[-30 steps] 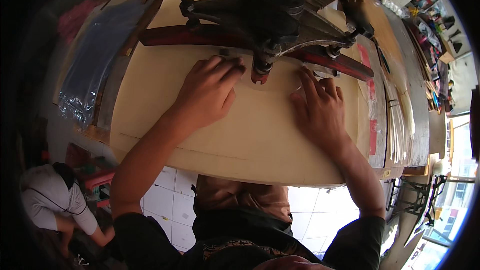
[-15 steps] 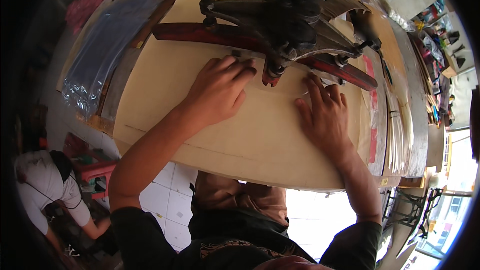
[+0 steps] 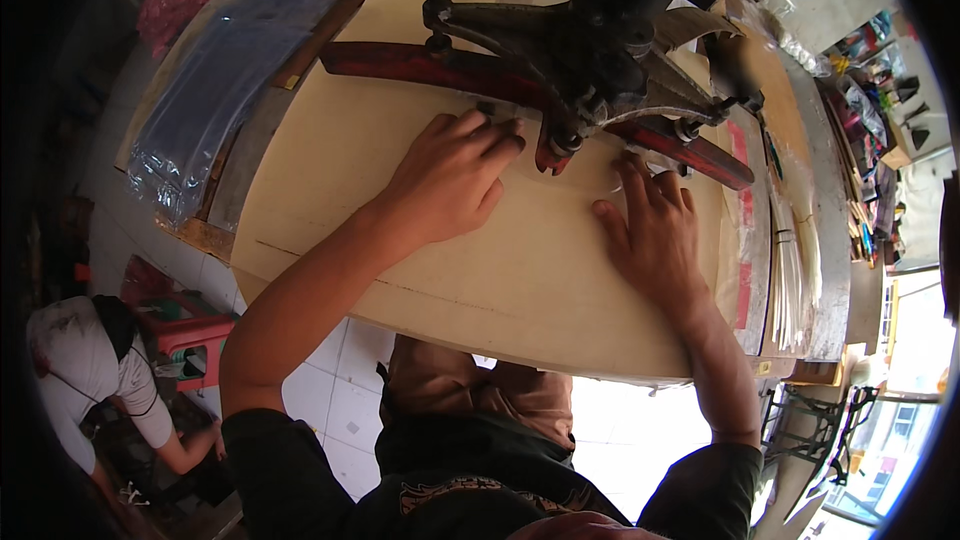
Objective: The person places a plastic bag under a heat-sealing machine, aligns the opening, and presses the machine head down to seal the bag, then removes the sealed bag and repeats the process.
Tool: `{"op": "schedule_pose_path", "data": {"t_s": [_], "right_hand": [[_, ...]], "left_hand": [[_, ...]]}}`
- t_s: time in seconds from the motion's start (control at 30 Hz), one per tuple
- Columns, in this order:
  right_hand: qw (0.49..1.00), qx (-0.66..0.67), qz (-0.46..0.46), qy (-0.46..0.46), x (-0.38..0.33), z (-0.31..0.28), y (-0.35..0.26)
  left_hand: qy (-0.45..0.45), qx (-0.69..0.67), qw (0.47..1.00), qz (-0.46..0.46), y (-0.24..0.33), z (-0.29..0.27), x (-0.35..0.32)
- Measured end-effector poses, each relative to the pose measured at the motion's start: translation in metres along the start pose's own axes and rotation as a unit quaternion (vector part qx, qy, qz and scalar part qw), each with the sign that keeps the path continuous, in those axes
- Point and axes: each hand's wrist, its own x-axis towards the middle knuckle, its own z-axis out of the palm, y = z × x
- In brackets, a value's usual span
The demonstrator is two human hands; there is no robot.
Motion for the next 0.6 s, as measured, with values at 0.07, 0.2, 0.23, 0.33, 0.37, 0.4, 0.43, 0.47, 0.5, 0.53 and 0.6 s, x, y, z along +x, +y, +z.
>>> {"op": "schedule_pose_path", "data": {"t_s": [0.07,0.2,0.23,0.33,0.37,0.4,0.43,0.47,0.5,0.53,0.6], "right_hand": [[1.000,-0.004,-0.001,-0.001,0.0003,0.0011,0.0003],[1.000,-0.012,-0.002,0.001,0.0005,0.0004,-0.0007],[1.000,-0.011,-0.002,0.002,0.0010,0.0000,-0.0013],[1.000,-0.004,0.001,-0.012,0.0007,0.0001,-0.0028],[1.000,-0.004,0.002,-0.012,0.0005,0.0005,-0.0028],[1.000,-0.005,0.002,-0.012,0.0006,0.0011,-0.0027],[1.000,-0.006,0.002,-0.011,0.0005,0.0018,-0.0025],[1.000,-0.005,0.003,-0.011,0.0007,0.0017,-0.0026],[1.000,-0.004,0.003,-0.011,0.0005,0.0018,-0.0027],[1.000,-0.003,0.003,-0.011,0.0005,0.0016,-0.0028],[1.000,-0.008,0.003,-0.011,-0.0001,0.0013,-0.0031]], "left_hand": [[0.006,-0.005,1.000,0.001,-0.0001,0.0005,-0.0003],[0.011,-0.005,1.000,0.003,0.0004,0.0001,-0.0007],[0.010,-0.005,1.000,0.002,0.0003,-0.0002,-0.0008],[0.007,-0.007,1.000,0.001,-0.0006,0.0025,-0.0026],[0.006,-0.007,1.000,0.001,-0.0010,0.0030,-0.0025],[0.001,-0.007,1.000,-0.001,-0.0012,0.0035,-0.0026],[-0.004,-0.007,1.000,-0.002,-0.0013,0.0040,-0.0028],[-0.008,-0.006,1.000,-0.003,-0.0015,0.0034,-0.0028],[-0.003,-0.005,1.000,-0.003,-0.0017,0.0030,-0.0026],[0.002,-0.003,1.000,-0.002,-0.0018,0.0027,-0.0023],[0.004,-0.002,1.000,-0.003,-0.0018,0.0033,-0.0018]]}}
